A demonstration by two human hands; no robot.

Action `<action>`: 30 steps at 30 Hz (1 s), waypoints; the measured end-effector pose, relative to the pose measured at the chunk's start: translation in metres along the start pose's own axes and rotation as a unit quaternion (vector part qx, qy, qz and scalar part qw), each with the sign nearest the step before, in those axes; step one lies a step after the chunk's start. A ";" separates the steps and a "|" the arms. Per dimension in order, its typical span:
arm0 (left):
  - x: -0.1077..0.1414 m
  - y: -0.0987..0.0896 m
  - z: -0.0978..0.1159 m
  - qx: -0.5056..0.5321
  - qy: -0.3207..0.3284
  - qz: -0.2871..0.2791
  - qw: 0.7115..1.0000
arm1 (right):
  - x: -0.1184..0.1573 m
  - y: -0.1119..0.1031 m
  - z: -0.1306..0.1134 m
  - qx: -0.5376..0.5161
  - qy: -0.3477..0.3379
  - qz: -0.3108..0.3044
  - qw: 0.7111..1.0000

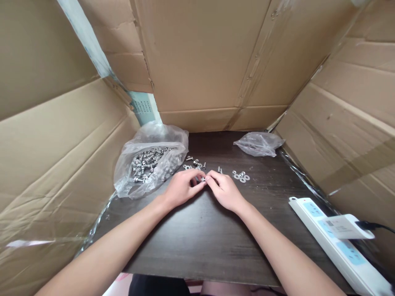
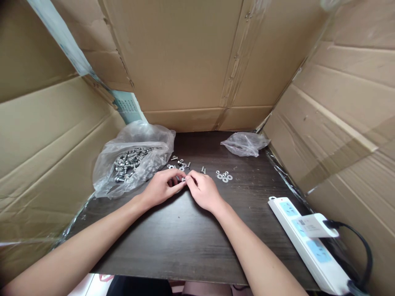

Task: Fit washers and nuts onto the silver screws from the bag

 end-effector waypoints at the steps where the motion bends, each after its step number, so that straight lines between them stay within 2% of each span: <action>1: 0.000 0.000 0.000 -0.002 0.000 0.001 1.000 | 0.000 0.000 0.000 -0.008 -0.001 0.000 1.000; 13: -0.001 0.001 -0.001 0.007 -0.004 -0.009 1.000 | 0.000 -0.001 0.001 0.013 0.010 -0.003 1.000; 18: -0.002 0.001 -0.002 0.005 -0.008 -0.010 1.000 | 0.000 -0.001 0.001 -0.029 0.001 -0.001 1.000; 25: -0.001 0.001 -0.001 0.009 -0.001 -0.010 1.000 | 0.000 0.001 0.002 0.011 0.011 -0.002 1.000; 30: -0.001 0.001 0.000 0.014 -0.004 -0.010 1.000 | 0.000 0.000 0.000 -0.007 0.008 -0.004 1.000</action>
Point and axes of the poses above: each hand's wrist, its own x-axis away from the middle knuckle, its own y-axis out of the palm, z = x × y, the point moved 4 cm from there along -x, towards the middle knuckle, and after that the axes turned 14 degrees about -z, right-handed, at the moved point
